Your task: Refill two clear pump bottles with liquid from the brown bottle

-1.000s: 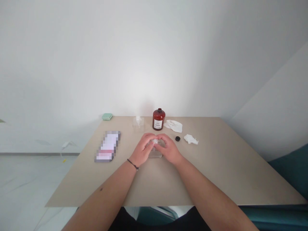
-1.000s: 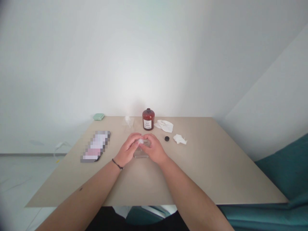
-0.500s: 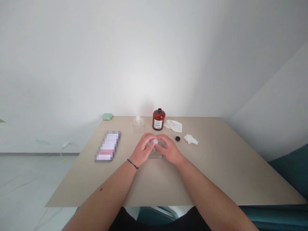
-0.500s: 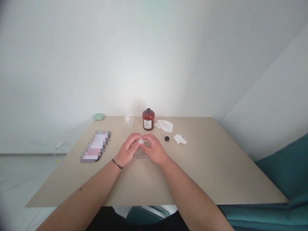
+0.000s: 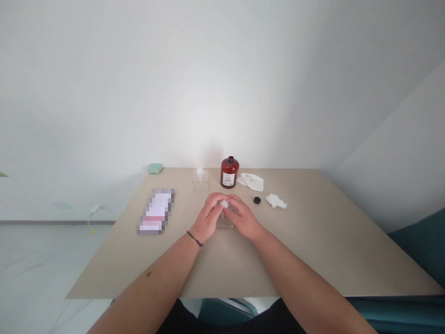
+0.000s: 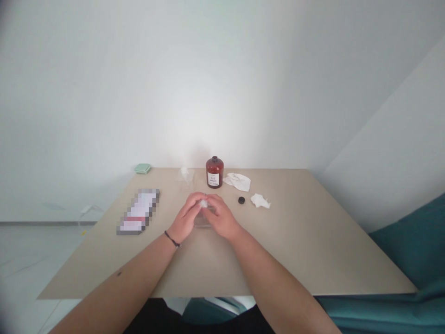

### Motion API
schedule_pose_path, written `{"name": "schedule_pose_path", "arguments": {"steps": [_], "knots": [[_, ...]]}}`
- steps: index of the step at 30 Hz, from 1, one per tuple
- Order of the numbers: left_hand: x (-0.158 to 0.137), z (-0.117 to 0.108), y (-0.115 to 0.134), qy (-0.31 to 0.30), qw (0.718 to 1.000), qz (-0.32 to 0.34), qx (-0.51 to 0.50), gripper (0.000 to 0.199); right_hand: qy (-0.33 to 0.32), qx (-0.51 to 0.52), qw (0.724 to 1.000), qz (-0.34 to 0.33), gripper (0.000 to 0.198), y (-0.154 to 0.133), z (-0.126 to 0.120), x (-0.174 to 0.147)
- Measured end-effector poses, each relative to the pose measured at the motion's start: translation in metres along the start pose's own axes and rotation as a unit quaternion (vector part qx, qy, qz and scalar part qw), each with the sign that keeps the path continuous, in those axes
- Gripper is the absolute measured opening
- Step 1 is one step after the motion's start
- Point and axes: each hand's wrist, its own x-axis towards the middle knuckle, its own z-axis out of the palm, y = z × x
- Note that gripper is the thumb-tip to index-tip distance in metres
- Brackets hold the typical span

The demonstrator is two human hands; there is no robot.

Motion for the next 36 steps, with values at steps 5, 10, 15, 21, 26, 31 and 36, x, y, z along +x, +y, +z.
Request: {"name": "schedule_pose_path", "arguments": {"steps": [5, 10, 15, 21, 26, 31, 36], "knots": [[-0.001, 0.006, 0.001, 0.017, 0.999, -0.027, -0.021, 0.033, 0.028, 0.023, 0.999, 0.013, 0.031, 0.002, 0.012, -0.003], [0.000, 0.006, 0.003, 0.019, 0.999, -0.032, -0.026, 0.033, 0.044, 0.027, 0.999, 0.006, 0.031, 0.012, 0.016, -0.005], [-0.001, 0.007, 0.002, 0.024, 0.998, -0.049, -0.034, 0.034, 0.053, 0.009, 0.999, 0.006, 0.027, 0.012, 0.017, -0.004], [0.000, 0.008, 0.005, 0.037, 0.996, -0.056, -0.058, 0.033, 0.059, 0.006, 0.998, -0.005, 0.025, 0.009, 0.017, -0.002], [0.001, 0.005, 0.002, 0.022, 0.997, -0.055, -0.052, 0.036, 0.066, 0.007, 0.998, -0.001, 0.021, 0.011, 0.017, -0.001], [-0.005, -0.010, -0.013, -0.039, 0.991, -0.090, -0.093, 0.086, 0.039, -0.026, 0.999, -0.021, 0.021, 0.006, -0.003, 0.000], [-0.011, -0.022, -0.018, -0.114, 0.983, -0.141, -0.021, 0.116, 0.130, -0.152, 0.980, -0.002, 0.020, 0.007, -0.064, 0.001]]}}
